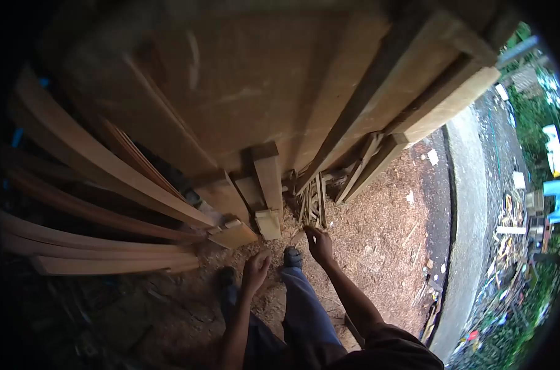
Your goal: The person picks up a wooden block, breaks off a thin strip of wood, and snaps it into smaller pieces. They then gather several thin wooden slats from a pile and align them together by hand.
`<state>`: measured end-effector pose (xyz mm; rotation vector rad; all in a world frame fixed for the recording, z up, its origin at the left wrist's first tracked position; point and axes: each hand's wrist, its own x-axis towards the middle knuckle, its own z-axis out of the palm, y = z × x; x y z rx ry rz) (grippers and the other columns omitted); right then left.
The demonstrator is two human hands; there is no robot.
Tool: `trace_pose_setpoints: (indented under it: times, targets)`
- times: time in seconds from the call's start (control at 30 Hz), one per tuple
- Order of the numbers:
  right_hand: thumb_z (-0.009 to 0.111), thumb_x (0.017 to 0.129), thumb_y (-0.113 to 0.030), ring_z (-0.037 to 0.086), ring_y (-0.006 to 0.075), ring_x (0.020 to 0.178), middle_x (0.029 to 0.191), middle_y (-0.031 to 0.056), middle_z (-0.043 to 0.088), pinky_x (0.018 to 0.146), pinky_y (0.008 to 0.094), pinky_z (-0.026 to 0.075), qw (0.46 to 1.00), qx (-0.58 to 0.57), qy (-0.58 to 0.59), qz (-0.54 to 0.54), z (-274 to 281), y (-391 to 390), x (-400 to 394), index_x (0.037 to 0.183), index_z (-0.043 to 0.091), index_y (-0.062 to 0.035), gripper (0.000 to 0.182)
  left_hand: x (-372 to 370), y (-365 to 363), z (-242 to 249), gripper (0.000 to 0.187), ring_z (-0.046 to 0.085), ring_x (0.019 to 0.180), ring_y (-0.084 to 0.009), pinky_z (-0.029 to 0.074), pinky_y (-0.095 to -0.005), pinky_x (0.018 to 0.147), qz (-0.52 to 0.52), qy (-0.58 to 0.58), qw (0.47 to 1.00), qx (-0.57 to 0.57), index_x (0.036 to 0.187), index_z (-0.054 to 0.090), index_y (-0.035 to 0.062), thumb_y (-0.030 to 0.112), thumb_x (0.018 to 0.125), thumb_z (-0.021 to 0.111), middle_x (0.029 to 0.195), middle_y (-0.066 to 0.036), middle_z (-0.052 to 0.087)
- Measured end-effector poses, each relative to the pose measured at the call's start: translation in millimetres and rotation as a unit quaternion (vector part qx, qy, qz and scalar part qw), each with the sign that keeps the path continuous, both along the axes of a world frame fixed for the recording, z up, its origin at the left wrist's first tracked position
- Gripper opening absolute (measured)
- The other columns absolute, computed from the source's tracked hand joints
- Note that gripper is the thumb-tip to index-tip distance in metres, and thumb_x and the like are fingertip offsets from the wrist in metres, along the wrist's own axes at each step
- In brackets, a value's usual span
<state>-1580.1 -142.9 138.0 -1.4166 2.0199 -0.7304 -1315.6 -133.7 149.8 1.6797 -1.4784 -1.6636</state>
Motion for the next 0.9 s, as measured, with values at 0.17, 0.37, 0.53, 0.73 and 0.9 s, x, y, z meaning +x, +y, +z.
trace_pose_setpoints:
  times: [0.17, 0.37, 0.53, 0.73, 0.9]
  targets:
    - [0.061, 0.101, -0.017, 0.070, 0.0402, 0.105, 0.113, 0.0209, 0.073, 0.087, 0.0439, 0.056, 0.999, 0.016, -0.012, -0.026, -135.1, -44.6, -28.7, 0.120, 0.073, -0.0070, 0.025, -59.4, -1.6, -78.4, 0.036, 0.070, 0.110, -0.0321, 0.054, -0.0392, 0.093, 0.035, -0.015, 0.997, -0.062, 0.125, 0.067, 0.0009, 0.029, 0.104, 0.060, 0.118, -0.019, 0.072]
    - [0.058, 0.101, -0.015, 0.047, 0.0422, 0.139, 0.149, 0.0242, 0.051, 0.112, 0.0458, 0.041, 1.000, -0.021, -0.014, 0.001, -128.8, -0.5, -18.3, 0.149, 0.049, -0.0029, 0.050, -42.3, 41.4, -70.9, 0.039, 0.067, 0.116, -0.0300, 0.055, -0.0398, 0.093, 0.082, 0.017, 0.996, -0.028, 0.132, 0.066, 0.0046, 0.032, 0.105, 0.058, 0.124, -0.017, 0.070]
    - [0.058, 0.099, -0.010, 0.062, 0.0365, 0.115, 0.140, 0.0199, 0.056, 0.098, 0.0457, 0.052, 0.992, 0.052, -0.071, 0.086, -61.7, 96.7, 12.4, 0.144, 0.054, -0.0077, 0.045, 17.0, 95.0, -14.6, 0.040, 0.069, 0.113, -0.0291, 0.055, -0.0388, 0.092, 0.135, -0.036, 0.989, -0.045, 0.132, 0.065, 0.0046, 0.033, 0.105, 0.059, 0.122, -0.017, 0.071]
    - [0.057, 0.098, -0.006, 0.067, 0.0230, 0.100, 0.126, 0.0141, 0.067, 0.080, 0.0387, 0.057, 0.965, 0.098, -0.106, 0.217, 8.7, 142.6, 68.5, 0.131, 0.063, -0.0048, 0.033, 105.9, 171.3, 49.7, 0.037, 0.073, 0.101, -0.0273, 0.057, -0.0387, 0.086, 0.274, -0.109, 0.946, -0.133, 0.130, 0.065, 0.0049, 0.032, 0.105, 0.058, 0.117, -0.014, 0.073]
    - [0.057, 0.100, -0.007, 0.071, 0.0208, 0.079, 0.102, 0.0121, 0.074, 0.070, 0.0338, 0.056, 0.914, 0.070, -0.136, 0.375, 39.4, 132.3, 171.0, 0.121, 0.067, -0.0025, 0.024, 202.0, 244.7, 83.8, 0.040, 0.072, 0.106, -0.0277, 0.056, -0.0394, 0.090, 0.321, -0.048, 0.946, -0.021, 0.134, 0.063, 0.0077, 0.034, 0.104, 0.059, 0.119, -0.014, 0.073]
